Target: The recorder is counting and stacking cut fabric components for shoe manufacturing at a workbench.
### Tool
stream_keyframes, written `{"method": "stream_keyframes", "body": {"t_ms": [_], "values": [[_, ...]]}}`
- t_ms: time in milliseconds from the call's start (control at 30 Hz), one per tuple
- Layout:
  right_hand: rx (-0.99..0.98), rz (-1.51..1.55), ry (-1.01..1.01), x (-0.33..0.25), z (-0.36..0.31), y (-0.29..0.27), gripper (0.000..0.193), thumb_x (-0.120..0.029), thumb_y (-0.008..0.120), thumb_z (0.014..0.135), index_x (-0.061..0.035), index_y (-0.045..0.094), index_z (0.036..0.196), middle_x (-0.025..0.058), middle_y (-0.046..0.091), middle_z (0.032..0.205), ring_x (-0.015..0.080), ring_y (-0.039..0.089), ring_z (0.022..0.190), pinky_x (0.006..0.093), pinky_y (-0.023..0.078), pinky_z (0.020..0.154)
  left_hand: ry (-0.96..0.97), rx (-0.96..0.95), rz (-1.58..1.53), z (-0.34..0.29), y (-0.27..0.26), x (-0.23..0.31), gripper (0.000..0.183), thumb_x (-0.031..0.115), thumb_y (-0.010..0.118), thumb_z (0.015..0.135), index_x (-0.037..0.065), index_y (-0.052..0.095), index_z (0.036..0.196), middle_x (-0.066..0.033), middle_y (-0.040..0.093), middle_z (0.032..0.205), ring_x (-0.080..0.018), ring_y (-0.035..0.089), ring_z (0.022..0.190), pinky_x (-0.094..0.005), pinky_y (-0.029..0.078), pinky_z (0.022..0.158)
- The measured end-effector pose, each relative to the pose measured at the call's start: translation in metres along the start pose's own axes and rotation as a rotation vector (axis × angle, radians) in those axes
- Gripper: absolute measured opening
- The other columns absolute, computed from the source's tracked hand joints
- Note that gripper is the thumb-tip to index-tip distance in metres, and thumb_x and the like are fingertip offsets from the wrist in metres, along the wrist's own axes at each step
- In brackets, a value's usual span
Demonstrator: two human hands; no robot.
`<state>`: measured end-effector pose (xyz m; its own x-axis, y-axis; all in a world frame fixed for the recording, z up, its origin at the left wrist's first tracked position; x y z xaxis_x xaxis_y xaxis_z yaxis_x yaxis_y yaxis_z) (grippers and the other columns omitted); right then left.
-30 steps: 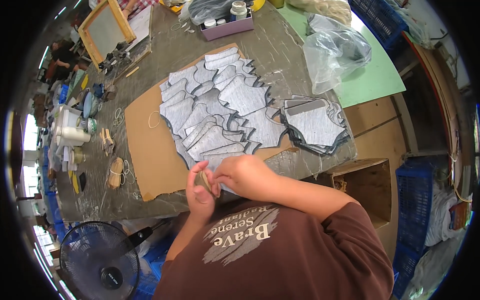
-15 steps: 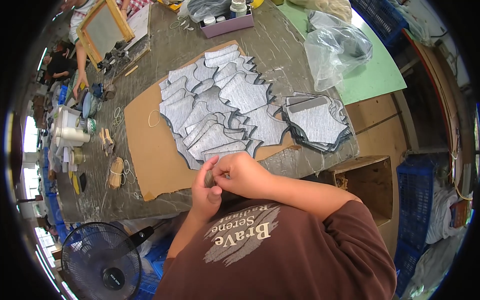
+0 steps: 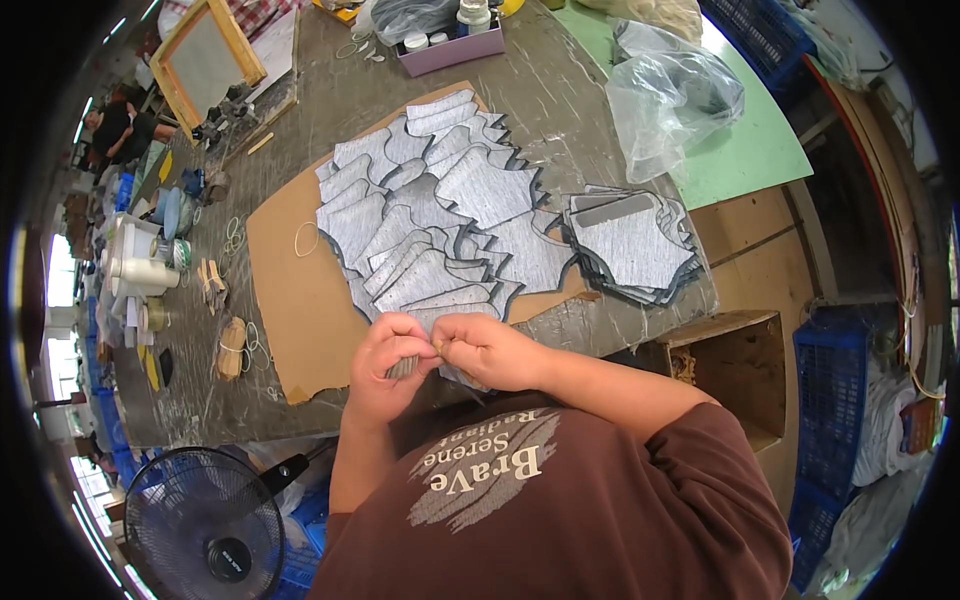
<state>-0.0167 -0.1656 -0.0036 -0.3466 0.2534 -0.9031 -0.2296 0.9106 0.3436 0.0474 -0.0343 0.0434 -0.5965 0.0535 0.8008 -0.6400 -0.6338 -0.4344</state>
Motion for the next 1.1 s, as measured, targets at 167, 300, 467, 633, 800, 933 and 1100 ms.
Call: {"method": "stream_keyframes", "body": {"t_ms": [167, 300, 467, 633, 800, 933, 1100], "values": [[0.41, 0.407, -0.19, -0.016, 0.0, -0.034, 0.01, -0.011, 0.043, 0.09, -0.006, 0.05, 0.086, 0.0046, 0.058, 0.087, 0.0105, 0.054, 0.068, 0.0201, 0.038, 0.05, -0.657, 0.324, -0.556, -0.037, 0.007, -0.044, 0.004, -0.002, 0.058, 0.086, 0.0, 0.054, 0.086, -0.0074, 0.059, 0.088, -0.0076, 0.052, 0.066, -0.0187, 0.042, 0.053], [0.231, 0.732, -0.431, -0.029, -0.016, -0.065, 0.004, -0.006, 0.046, 0.088, -0.008, 0.046, 0.084, 0.0012, 0.052, 0.076, 0.0092, 0.042, 0.056, 0.0213, 0.036, 0.05, -0.883, 0.627, -0.788, -0.058, 0.025, -0.039, 0.005, 0.003, 0.051, 0.092, -0.003, 0.051, 0.092, -0.017, 0.056, 0.105, -0.0243, 0.064, 0.086, -0.039, 0.058, 0.075], [0.498, -0.771, -0.428, -0.016, -0.039, -0.037, 0.012, -0.012, 0.065, 0.08, -0.009, 0.058, 0.088, 0.0037, 0.052, 0.072, 0.0159, 0.053, 0.056, 0.0279, 0.042, 0.05, -0.846, 0.778, -0.838, -0.064, 0.027, -0.03, 0.003, 0.002, 0.052, 0.091, -0.001, 0.051, 0.091, -0.0126, 0.057, 0.093, -0.0188, 0.062, 0.075, -0.0342, 0.056, 0.067], [0.474, -1.452, -0.545, 0.011, -0.042, -0.021, 0.027, -0.014, 0.064, 0.068, -0.0133, 0.066, 0.095, 0.0029, 0.048, 0.071, 0.0206, 0.056, 0.057, 0.0335, 0.045, 0.049, -0.856, 0.435, -0.372, -0.046, 0.015, -0.032, 0.007, 0.003, 0.063, 0.085, -0.001, 0.06, 0.089, -0.0025, 0.059, 0.071, -0.0063, 0.054, 0.058, -0.0206, 0.046, 0.054], [0.429, -1.476, -0.529, 0.012, -0.04, -0.02, 0.033, -0.011, 0.059, 0.066, -0.0142, 0.067, 0.098, 0.0029, 0.049, 0.074, 0.0198, 0.056, 0.056, 0.0327, 0.046, 0.049, -0.898, 0.341, -0.221, -0.038, 0.015, -0.039, 0.008, 0.006, 0.066, 0.083, -0.001, 0.063, 0.087, -0.0014, 0.06, 0.071, -0.0049, 0.053, 0.058, -0.0202, 0.045, 0.053], [0.424, -1.487, -0.524, 0.012, -0.04, -0.02, 0.032, -0.013, 0.058, 0.068, -0.0139, 0.067, 0.098, 0.0033, 0.049, 0.076, 0.0192, 0.055, 0.054, 0.0321, 0.046, 0.05, -0.948, 0.366, -0.238, -0.037, 0.013, -0.041, 0.009, 0.007, 0.067, 0.083, -0.001, 0.064, 0.086, 0.0006, 0.059, 0.065, -0.005, 0.053, 0.054, -0.0202, 0.045, 0.051], [0.445, -1.502, -0.551, 0.01, -0.04, -0.02, 0.03, -0.014, 0.059, 0.068, -0.0141, 0.067, 0.097, 0.0032, 0.055, 0.091, 0.0167, 0.054, 0.054, 0.0314, 0.046, 0.05, -0.965, 0.373, -0.245, -0.036, 0.012, -0.042, 0.009, 0.007, 0.066, 0.083, -0.001, 0.064, 0.085, 0.0003, 0.059, 0.065, -0.0051, 0.053, 0.053, -0.0201, 0.045, 0.051]]}}
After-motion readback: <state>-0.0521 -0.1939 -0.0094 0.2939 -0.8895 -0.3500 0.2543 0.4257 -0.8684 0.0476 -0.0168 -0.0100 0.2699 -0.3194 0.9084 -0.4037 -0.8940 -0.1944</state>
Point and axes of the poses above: each hand's wrist, its own z-axis towards the middle knuckle, its own y-axis out of the palm, x = y × z, the point moved 4 cm from there along z, towards the middle knuckle
